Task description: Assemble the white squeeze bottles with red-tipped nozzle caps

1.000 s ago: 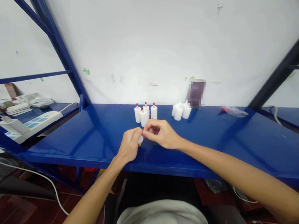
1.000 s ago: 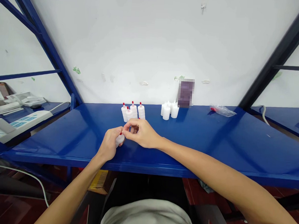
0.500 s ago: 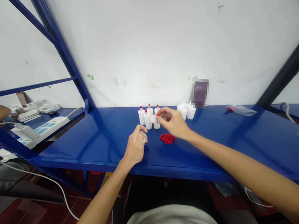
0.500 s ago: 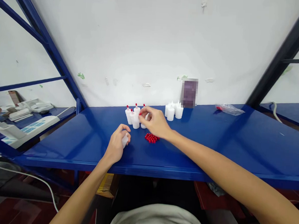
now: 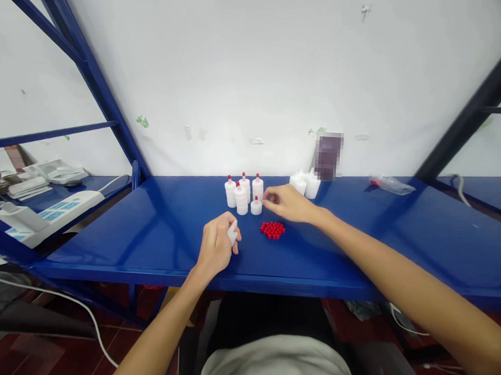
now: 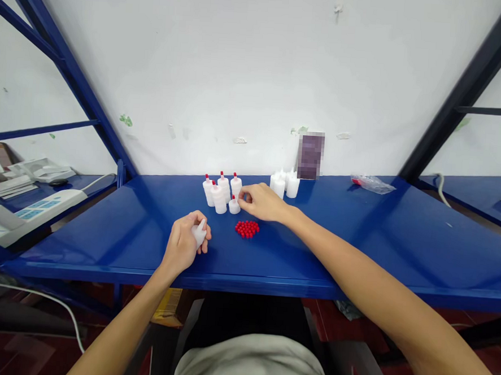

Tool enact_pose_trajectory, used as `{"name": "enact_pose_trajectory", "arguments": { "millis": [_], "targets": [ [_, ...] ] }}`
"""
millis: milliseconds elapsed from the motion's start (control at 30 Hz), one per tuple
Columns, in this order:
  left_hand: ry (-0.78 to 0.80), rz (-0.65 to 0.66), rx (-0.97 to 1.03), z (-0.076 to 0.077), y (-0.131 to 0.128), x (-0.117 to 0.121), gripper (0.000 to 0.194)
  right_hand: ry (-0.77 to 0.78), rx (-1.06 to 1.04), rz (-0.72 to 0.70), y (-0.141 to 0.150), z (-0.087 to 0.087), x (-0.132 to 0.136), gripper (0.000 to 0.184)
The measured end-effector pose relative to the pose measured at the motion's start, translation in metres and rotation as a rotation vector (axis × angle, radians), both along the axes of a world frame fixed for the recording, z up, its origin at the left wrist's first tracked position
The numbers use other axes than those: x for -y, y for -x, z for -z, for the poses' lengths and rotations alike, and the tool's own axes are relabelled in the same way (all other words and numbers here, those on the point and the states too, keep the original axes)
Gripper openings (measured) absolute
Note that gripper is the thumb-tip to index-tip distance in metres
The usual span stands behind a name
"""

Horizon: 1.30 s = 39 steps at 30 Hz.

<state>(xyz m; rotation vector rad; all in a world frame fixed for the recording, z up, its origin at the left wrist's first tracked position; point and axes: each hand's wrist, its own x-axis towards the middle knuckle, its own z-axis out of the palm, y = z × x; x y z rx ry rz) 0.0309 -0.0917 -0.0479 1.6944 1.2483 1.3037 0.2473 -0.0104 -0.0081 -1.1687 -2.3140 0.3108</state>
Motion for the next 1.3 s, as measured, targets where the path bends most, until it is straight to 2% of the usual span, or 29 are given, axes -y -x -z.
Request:
{"name": "enact_pose_trajectory", "arguments": {
  "millis": [100,200,267,367,433,533,667,867,1000,1067,1167,1233,1300],
  "targets": [
    [0.003,0.011,-0.004,-0.001,0.0,0.001,0.038,0.12,0.091,-0.103,-0.013,-0.012,0.002,0.014],
    [0.001,0.002,-0.041,-0.003,0.001,0.002,0.038,0.212,0.154,-0.115,-0.025,-0.02,0.002,0.014],
    [-0.001,-0.008,-0.079,-0.004,0.001,0.003,0.038,0.341,0.199,-0.14,-0.032,-0.023,0.001,0.014],
    [-0.003,-0.025,-0.121,-0.004,0.001,0.003,0.037,0.614,0.24,-0.21,-0.041,-0.023,-0.001,0.027],
    [-0.004,-0.026,-0.128,-0.004,0.001,0.002,0.037,0.7,0.239,-0.23,-0.044,-0.022,-0.001,0.042],
    [-0.008,-0.018,-0.126,-0.004,0.0,0.002,0.038,0.659,0.231,-0.243,-0.041,-0.018,-0.001,0.052],
    [-0.013,-0.008,-0.122,-0.003,-0.001,0.001,0.038,0.635,0.23,-0.268,-0.035,-0.016,0.0,0.035],
    [-0.011,-0.003,-0.146,-0.004,-0.001,0.001,0.041,0.636,0.247,-0.226,-0.034,-0.019,0.003,0.012],
    [-0.035,-0.012,-0.191,-0.005,-0.001,0.001,0.042,0.497,0.257,-0.181,-0.036,-0.021,0.002,0.008],
    [-0.04,-0.013,-0.222,-0.006,0.0,0.0,0.043,0.346,0.16,-0.171,-0.032,-0.02,0.004,0.006],
    [-0.052,0.012,-0.242,-0.006,0.001,0.0,0.045,0.18,-0.167,-0.231,-0.013,-0.015,0.017,0.007],
    [-0.073,0.061,-0.214,-0.006,0.002,0.0,0.045,0.177,-0.363,-0.309,0.005,-0.01,0.03,0.01],
    [-0.077,0.121,-0.163,-0.004,0.004,0.001,0.046,0.223,-0.457,-0.372,0.021,-0.006,0.043,0.01]
  ]
}}
